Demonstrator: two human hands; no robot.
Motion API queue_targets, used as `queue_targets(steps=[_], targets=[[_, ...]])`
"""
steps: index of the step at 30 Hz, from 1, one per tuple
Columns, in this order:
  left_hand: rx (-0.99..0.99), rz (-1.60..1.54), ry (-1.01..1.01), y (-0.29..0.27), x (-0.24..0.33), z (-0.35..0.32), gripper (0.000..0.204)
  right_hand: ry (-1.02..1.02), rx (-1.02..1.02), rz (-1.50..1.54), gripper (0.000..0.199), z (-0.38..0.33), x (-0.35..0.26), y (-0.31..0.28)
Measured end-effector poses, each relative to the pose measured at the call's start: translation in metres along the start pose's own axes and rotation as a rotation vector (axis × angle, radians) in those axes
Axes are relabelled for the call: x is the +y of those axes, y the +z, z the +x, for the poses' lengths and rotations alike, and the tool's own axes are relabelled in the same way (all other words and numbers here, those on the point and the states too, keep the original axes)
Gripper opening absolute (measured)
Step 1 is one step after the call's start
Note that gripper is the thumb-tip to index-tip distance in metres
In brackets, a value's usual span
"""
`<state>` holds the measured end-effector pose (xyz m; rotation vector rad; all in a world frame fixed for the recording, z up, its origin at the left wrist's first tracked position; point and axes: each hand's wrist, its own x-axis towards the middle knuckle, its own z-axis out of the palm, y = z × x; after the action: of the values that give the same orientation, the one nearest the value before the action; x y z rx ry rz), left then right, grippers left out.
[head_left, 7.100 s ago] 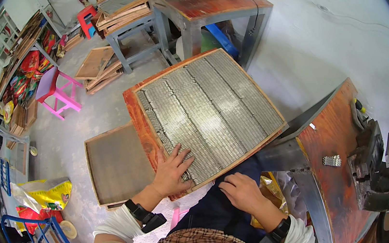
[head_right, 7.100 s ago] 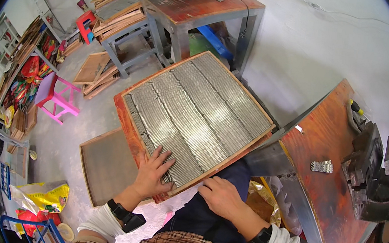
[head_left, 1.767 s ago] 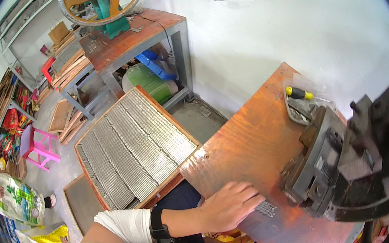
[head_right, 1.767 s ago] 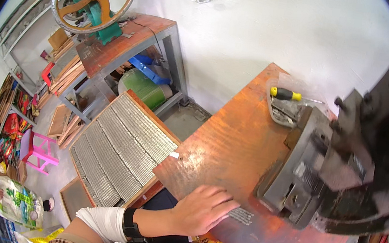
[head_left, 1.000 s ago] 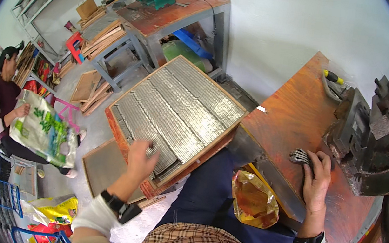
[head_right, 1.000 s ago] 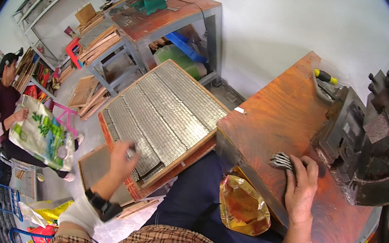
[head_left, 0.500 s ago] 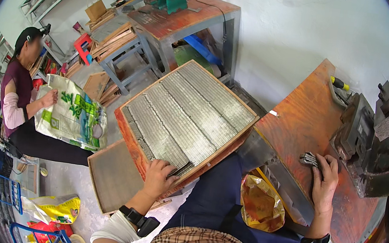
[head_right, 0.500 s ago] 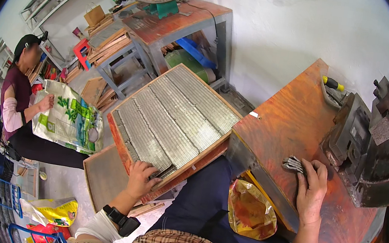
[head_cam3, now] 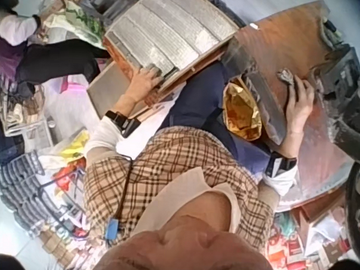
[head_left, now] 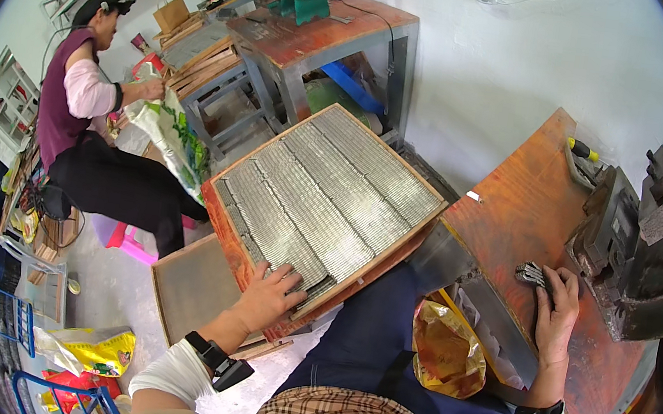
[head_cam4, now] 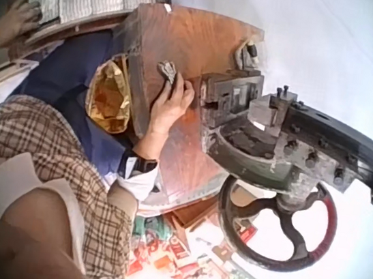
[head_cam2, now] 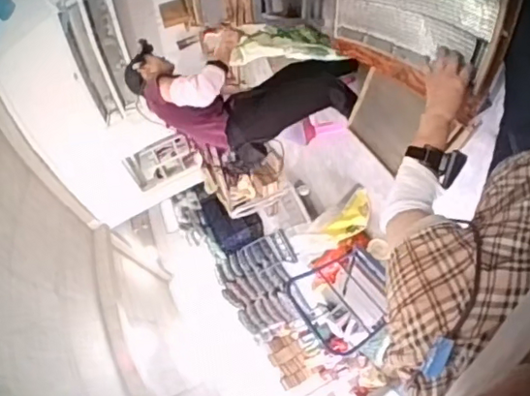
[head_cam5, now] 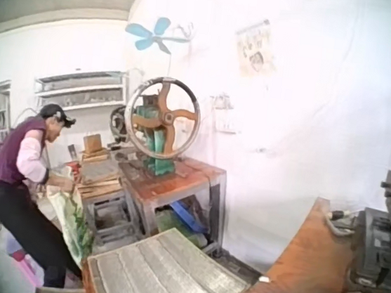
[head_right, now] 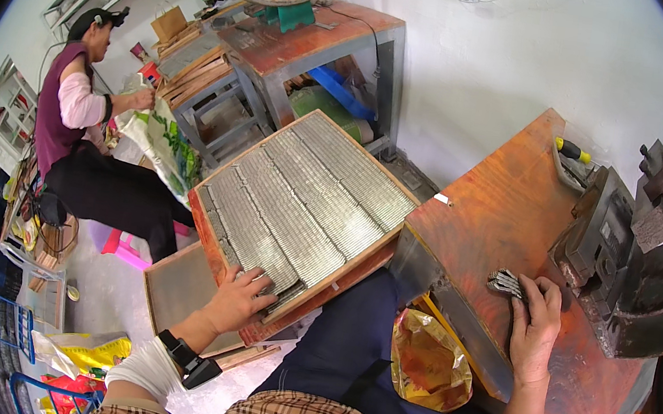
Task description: Using a manual punch press to process small metal plates or components.
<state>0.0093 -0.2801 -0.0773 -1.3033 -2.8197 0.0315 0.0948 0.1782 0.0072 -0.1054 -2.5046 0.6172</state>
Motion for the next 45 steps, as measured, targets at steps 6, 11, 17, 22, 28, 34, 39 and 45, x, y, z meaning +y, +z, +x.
queue_targets(steps=[6,11,17,22,28,34,39,45], targets=[[0.091,0.045,0.108,0.016,-0.005,0.0,0.044,-0.006,-0.005,-0.008,0.031,0.001,0.001,0.0],[0.238,-0.192,-0.131,0.026,0.01,-0.003,0.038,0.003,0.0,-0.005,0.03,0.002,0.0,0.0],[0.322,-0.103,-0.611,0.04,0.049,0.007,0.038,0.003,0.0,0.007,0.031,0.001,0.0,0.0],[0.328,-0.039,-0.624,0.028,0.051,0.015,0.028,-0.009,-0.001,0.028,0.031,0.0,0.001,0.0],[0.351,-0.068,-0.507,0.041,0.044,0.009,0.024,-0.032,0.014,0.03,0.031,0.0,0.002,-0.001],[0.287,-0.032,-0.649,0.03,0.052,0.014,0.025,-0.036,0.031,0.028,0.032,0.001,0.0,-0.002],[0.22,-0.109,-0.707,0.028,0.047,0.016,0.024,-0.039,0.029,0.037,0.031,0.001,0.0,-0.002],[0.172,0.068,-0.602,0.021,0.048,0.025,0.013,-0.032,0.026,0.029,0.031,0.001,0.001,-0.001]])
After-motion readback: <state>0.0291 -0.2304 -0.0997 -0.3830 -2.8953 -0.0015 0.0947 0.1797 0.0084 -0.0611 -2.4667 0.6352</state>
